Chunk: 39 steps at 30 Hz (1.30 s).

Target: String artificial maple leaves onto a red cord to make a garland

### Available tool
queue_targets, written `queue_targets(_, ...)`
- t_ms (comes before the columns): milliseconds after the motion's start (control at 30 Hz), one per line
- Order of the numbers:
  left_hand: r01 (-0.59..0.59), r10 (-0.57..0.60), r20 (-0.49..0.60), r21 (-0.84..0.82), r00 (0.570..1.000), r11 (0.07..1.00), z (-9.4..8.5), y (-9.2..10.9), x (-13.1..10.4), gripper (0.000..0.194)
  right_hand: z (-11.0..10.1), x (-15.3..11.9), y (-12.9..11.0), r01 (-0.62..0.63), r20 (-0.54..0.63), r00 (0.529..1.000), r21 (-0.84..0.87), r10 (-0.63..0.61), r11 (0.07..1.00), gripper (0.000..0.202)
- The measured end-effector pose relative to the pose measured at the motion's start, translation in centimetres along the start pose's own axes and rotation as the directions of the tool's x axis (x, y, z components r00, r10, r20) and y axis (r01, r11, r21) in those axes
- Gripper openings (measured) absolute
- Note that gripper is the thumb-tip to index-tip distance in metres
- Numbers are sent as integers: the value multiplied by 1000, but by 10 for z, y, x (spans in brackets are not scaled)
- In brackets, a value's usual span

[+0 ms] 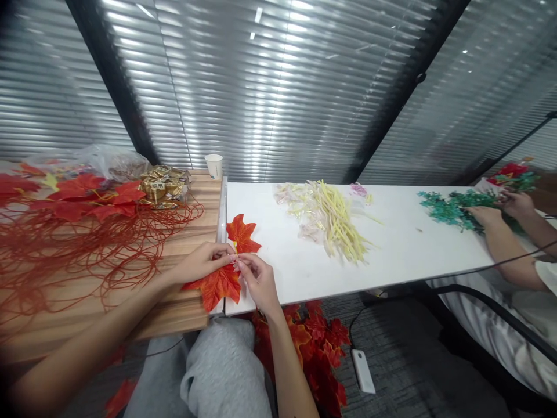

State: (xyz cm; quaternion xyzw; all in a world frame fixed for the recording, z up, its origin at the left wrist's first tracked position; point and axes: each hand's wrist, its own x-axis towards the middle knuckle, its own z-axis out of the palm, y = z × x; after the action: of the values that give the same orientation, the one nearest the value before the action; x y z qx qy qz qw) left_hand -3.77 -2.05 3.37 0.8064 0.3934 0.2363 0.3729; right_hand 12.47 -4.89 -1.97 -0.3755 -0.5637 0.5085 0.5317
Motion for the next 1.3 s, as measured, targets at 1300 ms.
queue_targets(1300, 132, -11, 235, -506, 972, 853, 2, -4, -2, 28, -1, -2, 3, -31, 74, 997, 83, 25, 996, 13)
